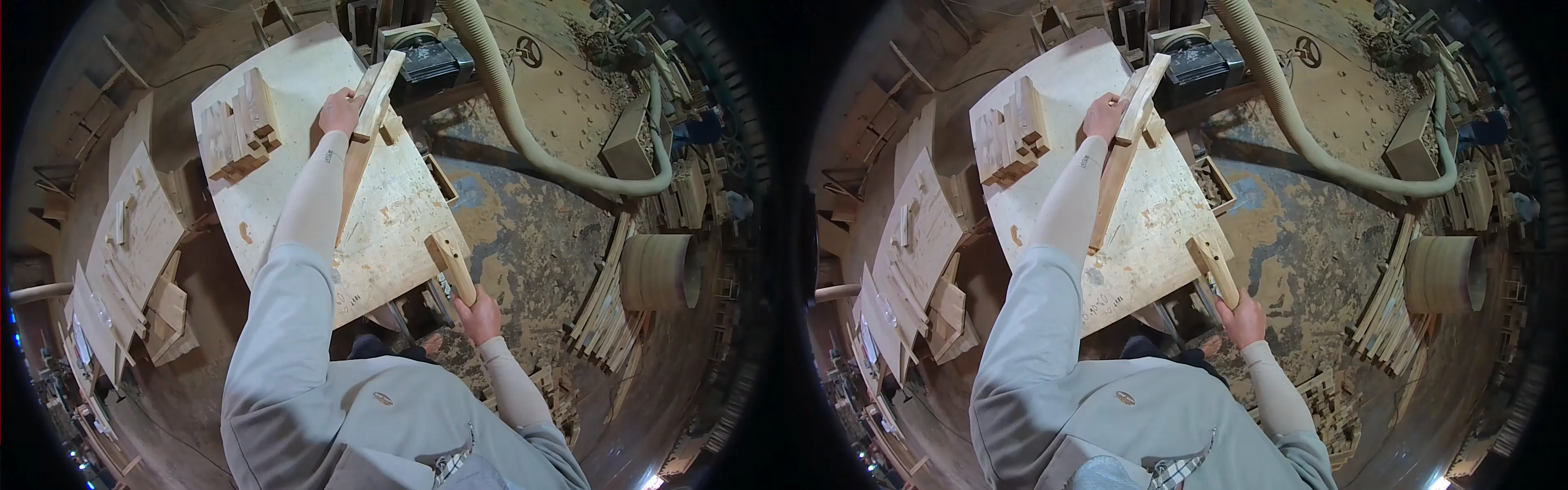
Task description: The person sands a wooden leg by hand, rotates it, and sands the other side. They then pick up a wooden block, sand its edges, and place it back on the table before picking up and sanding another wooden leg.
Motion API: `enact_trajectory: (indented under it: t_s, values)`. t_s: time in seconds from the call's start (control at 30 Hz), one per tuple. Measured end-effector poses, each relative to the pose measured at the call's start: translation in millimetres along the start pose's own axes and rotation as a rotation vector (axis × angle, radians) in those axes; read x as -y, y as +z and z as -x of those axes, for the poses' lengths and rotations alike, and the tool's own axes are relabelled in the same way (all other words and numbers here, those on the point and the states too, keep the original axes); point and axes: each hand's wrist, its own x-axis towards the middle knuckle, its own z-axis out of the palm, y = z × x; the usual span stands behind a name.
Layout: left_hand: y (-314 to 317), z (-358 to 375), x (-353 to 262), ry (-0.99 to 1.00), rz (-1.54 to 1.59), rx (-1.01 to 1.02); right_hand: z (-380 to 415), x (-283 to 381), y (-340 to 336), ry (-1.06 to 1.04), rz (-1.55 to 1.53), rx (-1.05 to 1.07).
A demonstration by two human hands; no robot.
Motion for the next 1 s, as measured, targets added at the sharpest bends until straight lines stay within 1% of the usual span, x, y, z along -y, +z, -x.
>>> enact_trajectory:
  t_s: [0.17,0.23,0.3,0.43,0.5,0.63,0.73,0.8,0.83,0.9,0.97,1.0]
  values:
    - [-8,2,-6,-0.011,-0.035,-0.007,-5,0,9,-0.039,0.02,-0.034]
    - [-6,-1,-4,-0.005,-0.027,-0.011,-5,0,9,-0.054,-0.032,-0.032]
    - [-2,-2,-3,0.015,-0.014,-0.017,-5,1,17,-0.038,-0.027,-0.055]
    - [3,-5,-4,-0.031,-0.065,-0.046,-4,-3,16,-0.056,-0.066,-0.057]
    - [5,-7,0,-0.079,-0.065,0.013,-3,0,13,-0.038,-0.051,-0.05]
    - [10,-13,6,-0.06,-0.076,0.042,0,13,3,0.029,-0.032,-0.003]
    - [5,-15,9,-0.046,-0.071,0.066,0,13,1,0.015,-0.014,-0.015]
    - [5,-13,13,0.032,-0.076,0.055,1,16,0,0.008,-0.04,-0.029]
    - [3,-17,23,0.02,-0.086,0.057,1,21,-2,0.0,-0.053,-0.033]
    - [9,-16,28,0.145,0.068,0.021,2,22,-6,-0.021,-0.029,-0.025]
    - [-8,-11,20,0.147,0.05,-0.013,3,25,-10,0.006,-0.028,-0.022]
    - [-13,-13,20,0.245,-0.066,-0.11,4,29,-12,0.005,-0.023,-0.02]
